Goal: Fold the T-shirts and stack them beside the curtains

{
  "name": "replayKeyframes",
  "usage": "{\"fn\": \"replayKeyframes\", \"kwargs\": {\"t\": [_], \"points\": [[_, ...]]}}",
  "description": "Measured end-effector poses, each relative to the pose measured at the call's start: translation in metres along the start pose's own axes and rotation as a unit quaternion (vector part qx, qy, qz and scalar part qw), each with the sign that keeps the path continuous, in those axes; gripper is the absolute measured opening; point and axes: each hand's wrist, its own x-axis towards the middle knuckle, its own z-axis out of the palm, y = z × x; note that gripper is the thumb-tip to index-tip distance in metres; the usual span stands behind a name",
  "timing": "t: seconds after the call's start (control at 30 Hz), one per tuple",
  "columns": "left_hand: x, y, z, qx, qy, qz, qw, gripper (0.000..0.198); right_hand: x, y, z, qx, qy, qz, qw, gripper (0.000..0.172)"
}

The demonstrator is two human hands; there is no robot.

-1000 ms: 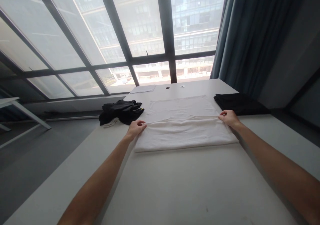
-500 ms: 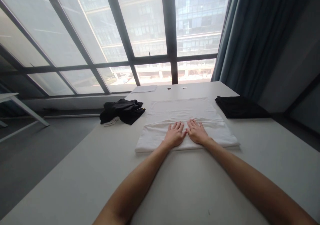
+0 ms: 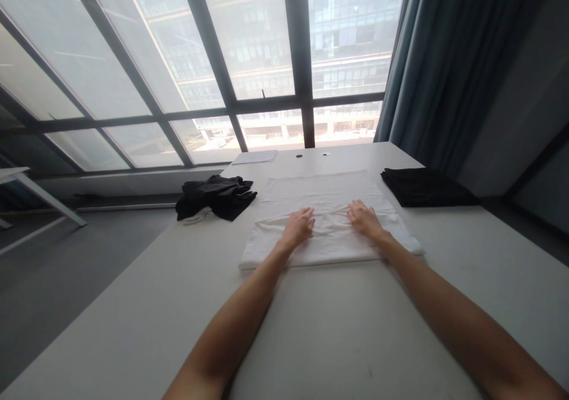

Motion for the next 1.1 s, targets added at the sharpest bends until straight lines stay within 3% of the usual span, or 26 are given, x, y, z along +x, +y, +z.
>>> {"fn": "replayKeyframes", "kwargs": {"t": [0.13, 0.23, 0.4, 0.67, 0.77, 0.83, 0.93, 1.0, 1.1], "points": [[0.014, -0.038, -0.018, 0.017, 0.036, -0.096, 0.995, 0.038, 0.019, 0.025, -0.013, 0.017, 0.022, 0.056, 0.998, 0.041], [0.018, -0.055, -0.017, 0.023, 0.036, -0.149, 0.988, 0.027, 0.030, 0.029, -0.014, 0.022, 0.015, 0.078, 0.997, 0.034], [0.025, -0.059, -0.011, 0.019, 0.030, -0.190, 0.981, 0.019, 0.043, 0.028, -0.009, 0.034, -0.007, 0.099, 0.994, 0.017], [0.039, -0.060, -0.016, 0.012, 0.041, -0.198, 0.979, 0.017, 0.055, 0.027, -0.010, 0.018, 0.013, 0.100, 0.995, 0.017], [0.031, -0.053, -0.019, 0.017, 0.058, -0.181, 0.982, 0.025, 0.049, 0.022, -0.009, 0.005, 0.010, 0.104, 0.995, 0.019], [0.020, -0.044, -0.019, 0.019, 0.075, -0.150, 0.986, 0.033, 0.039, 0.015, -0.006, -0.005, 0.042, 0.091, 0.995, 0.028], [0.000, -0.025, -0.009, 0.024, 0.062, -0.042, 0.997, 0.040, 0.016, -0.002, 0.004, -0.017, 0.089, 0.023, 0.996, 0.040], [-0.012, -0.011, 0.003, 0.032, 0.024, 0.033, 0.999, 0.046, 0.000, -0.017, 0.014, -0.022, 0.063, -0.033, 0.997, 0.046], [-0.022, 0.001, 0.015, 0.038, -0.039, 0.061, 0.997, 0.054, -0.016, -0.034, 0.027, -0.038, -0.020, -0.077, 0.996, 0.054]]}}
